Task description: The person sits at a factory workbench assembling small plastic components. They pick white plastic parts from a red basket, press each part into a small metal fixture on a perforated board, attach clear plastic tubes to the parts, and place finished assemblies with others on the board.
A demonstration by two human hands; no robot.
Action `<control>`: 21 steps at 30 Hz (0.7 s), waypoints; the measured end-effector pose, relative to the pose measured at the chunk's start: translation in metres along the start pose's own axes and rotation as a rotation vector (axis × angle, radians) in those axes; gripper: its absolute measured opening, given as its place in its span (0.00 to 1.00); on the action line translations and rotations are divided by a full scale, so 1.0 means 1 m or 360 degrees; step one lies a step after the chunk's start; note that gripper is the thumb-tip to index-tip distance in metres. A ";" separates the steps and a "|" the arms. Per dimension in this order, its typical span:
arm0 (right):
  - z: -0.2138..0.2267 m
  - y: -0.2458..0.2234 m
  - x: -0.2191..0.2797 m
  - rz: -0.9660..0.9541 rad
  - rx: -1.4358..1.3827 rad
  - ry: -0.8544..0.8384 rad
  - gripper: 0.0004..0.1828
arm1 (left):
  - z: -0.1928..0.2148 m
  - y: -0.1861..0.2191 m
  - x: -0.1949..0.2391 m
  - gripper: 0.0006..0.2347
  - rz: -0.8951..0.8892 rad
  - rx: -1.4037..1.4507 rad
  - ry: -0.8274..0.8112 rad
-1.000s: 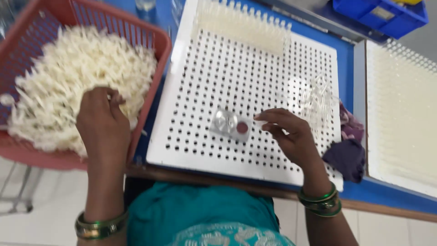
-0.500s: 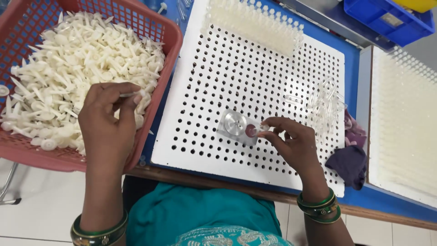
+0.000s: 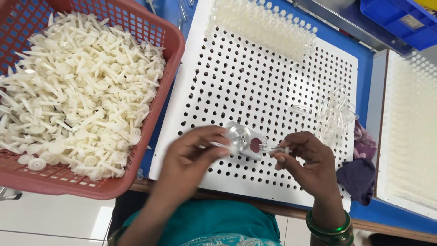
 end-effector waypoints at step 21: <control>-0.008 0.004 -0.036 -0.0118 -0.0545 -0.0653 0.13 | -0.048 0.006 0.011 0.16 -0.0867 -0.0939 -0.0037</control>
Point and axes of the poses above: each hand's wrist, its own x-axis away from the middle knuckle, its own z-axis out of the back of the hand, y = z × x, the point moved 3 cm from there along -x, towards the middle knuckle, and after that the axes turned 6 degrees about -x, right-handed, at the moved point
